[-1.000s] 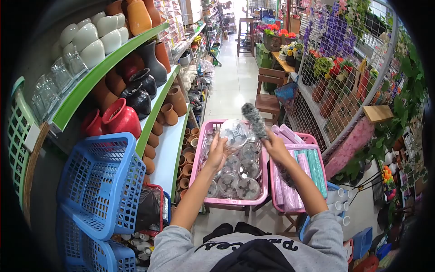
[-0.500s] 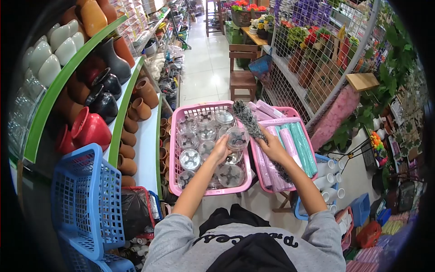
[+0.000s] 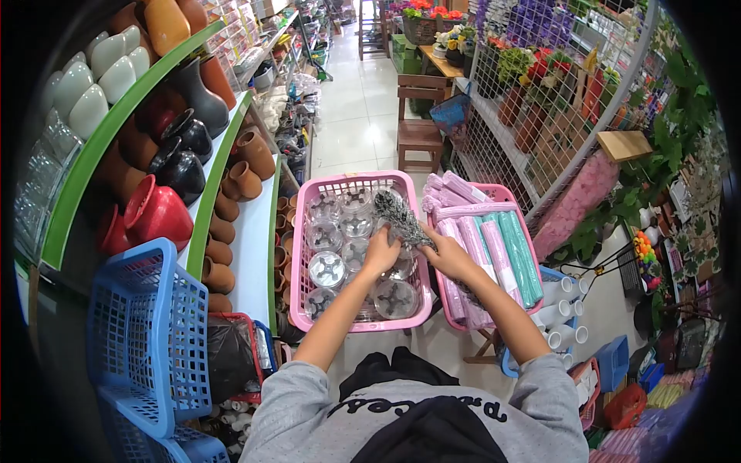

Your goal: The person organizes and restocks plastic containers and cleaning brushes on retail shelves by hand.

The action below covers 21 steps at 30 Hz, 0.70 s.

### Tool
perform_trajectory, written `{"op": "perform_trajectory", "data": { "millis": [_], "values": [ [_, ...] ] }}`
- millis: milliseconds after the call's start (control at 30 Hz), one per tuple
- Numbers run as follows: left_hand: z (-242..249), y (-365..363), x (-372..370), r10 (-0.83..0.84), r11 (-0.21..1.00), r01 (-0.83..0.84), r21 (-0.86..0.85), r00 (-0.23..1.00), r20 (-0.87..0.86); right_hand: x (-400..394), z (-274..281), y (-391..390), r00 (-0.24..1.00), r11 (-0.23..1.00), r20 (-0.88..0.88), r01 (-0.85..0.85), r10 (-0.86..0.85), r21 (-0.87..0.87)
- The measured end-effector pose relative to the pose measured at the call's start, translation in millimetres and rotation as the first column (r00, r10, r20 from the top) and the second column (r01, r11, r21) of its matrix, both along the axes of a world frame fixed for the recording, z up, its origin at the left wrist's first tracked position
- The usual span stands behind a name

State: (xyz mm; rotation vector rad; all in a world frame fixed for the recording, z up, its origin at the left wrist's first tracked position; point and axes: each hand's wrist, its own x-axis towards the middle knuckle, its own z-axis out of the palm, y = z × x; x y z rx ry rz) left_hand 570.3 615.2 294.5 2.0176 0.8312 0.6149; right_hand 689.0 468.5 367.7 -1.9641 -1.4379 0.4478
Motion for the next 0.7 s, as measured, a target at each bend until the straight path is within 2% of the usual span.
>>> {"op": "perform_trajectory", "data": {
  "millis": [67,100,200,233,300,367,400,500,567,600,700],
  "values": [
    [16,3,-9,-0.048,0.993,0.043,-0.11,0.998,-0.043,-2,1,3,1.0,1.0,0.013,-0.007,0.007,-0.004],
    [20,7,-13,-0.035,0.994,0.03,-0.109,0.999,-0.042,-1,3,5,1.0,1.0,0.03,-0.001,0.002,-0.009],
    [13,35,-30,0.054,0.999,-0.053,-0.009,0.991,0.125,1,14,17,0.999,0.999,0.037,-0.03,0.029,0.017],
    [14,48,-39,0.067,0.998,-0.067,-0.006,0.99,0.126,2,19,22,0.998,0.999,0.043,-0.036,0.035,0.024],
    [18,71,-56,0.141,0.96,-0.154,0.235,0.988,0.07,3,27,37,0.998,0.998,0.033,-0.06,0.061,-0.006],
    [27,82,-63,0.189,0.943,-0.208,0.261,0.977,0.098,5,31,54,0.995,0.994,0.034,-0.1,0.099,0.039],
    [30,86,-64,0.195,0.946,-0.199,0.254,0.98,0.04,6,34,62,0.996,0.996,-0.014,-0.085,0.084,-0.031],
    [28,95,-56,0.195,0.953,-0.177,0.246,0.979,-0.054,13,34,82,0.994,0.997,-0.092,-0.068,0.064,-0.04],
    [24,97,-44,0.22,0.923,-0.122,0.366,0.945,-0.241,16,29,90,0.993,0.997,-0.09,-0.08,0.08,0.007],
    [23,100,-36,0.215,0.931,-0.098,0.352,0.926,-0.312,17,27,92,0.994,0.996,-0.066,-0.092,0.092,0.014],
    [15,110,-16,0.22,0.925,-0.065,0.374,0.895,-0.388,21,24,95,0.995,0.995,-0.022,-0.096,0.096,0.027]
  ]
}}
